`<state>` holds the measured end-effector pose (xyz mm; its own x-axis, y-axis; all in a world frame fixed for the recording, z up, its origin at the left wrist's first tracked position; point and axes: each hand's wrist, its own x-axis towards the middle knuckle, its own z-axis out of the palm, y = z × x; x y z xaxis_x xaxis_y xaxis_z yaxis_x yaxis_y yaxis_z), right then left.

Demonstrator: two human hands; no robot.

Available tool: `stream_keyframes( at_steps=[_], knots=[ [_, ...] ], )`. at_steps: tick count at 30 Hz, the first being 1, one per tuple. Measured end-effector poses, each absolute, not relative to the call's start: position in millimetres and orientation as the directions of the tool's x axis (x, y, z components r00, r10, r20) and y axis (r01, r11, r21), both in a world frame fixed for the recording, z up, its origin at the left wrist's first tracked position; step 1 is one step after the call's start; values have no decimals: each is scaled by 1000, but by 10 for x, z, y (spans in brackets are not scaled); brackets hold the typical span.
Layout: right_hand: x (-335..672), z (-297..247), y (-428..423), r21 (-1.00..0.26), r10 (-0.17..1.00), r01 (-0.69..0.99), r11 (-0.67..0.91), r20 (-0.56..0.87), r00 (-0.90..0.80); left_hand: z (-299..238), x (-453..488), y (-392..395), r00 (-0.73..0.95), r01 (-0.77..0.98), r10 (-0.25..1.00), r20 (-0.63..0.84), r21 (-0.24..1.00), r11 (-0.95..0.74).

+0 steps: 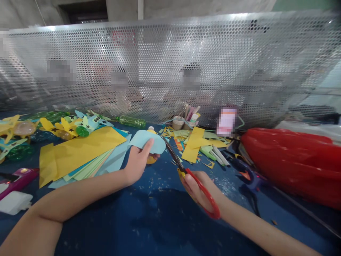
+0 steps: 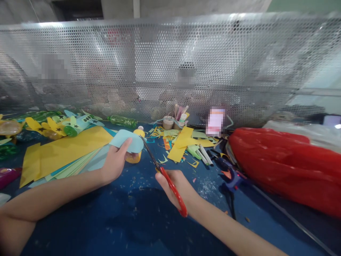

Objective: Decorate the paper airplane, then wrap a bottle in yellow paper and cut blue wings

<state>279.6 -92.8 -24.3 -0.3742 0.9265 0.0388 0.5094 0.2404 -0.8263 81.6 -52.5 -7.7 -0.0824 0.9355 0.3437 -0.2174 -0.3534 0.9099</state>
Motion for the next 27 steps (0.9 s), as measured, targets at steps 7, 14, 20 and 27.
stream_keyframes(
  at_steps=[7,14,20,27],
  knots=[
    [2837,-256,-901,-821,878,490,292,28,-477,-57,801,-495,-62,-155,916,395,903,-400],
    [2867,-254,-887,-808,846,462,366,83,-527,-74,816,-537,5,-162,941,339,929,-334],
    [2860,-205,-892,-763,840,487,426,133,-526,-21,834,-603,65,-171,953,295,945,-280],
    [2861,-214,-887,-756,847,501,421,129,-516,25,834,-616,61,-158,955,290,948,-277]
  ],
)
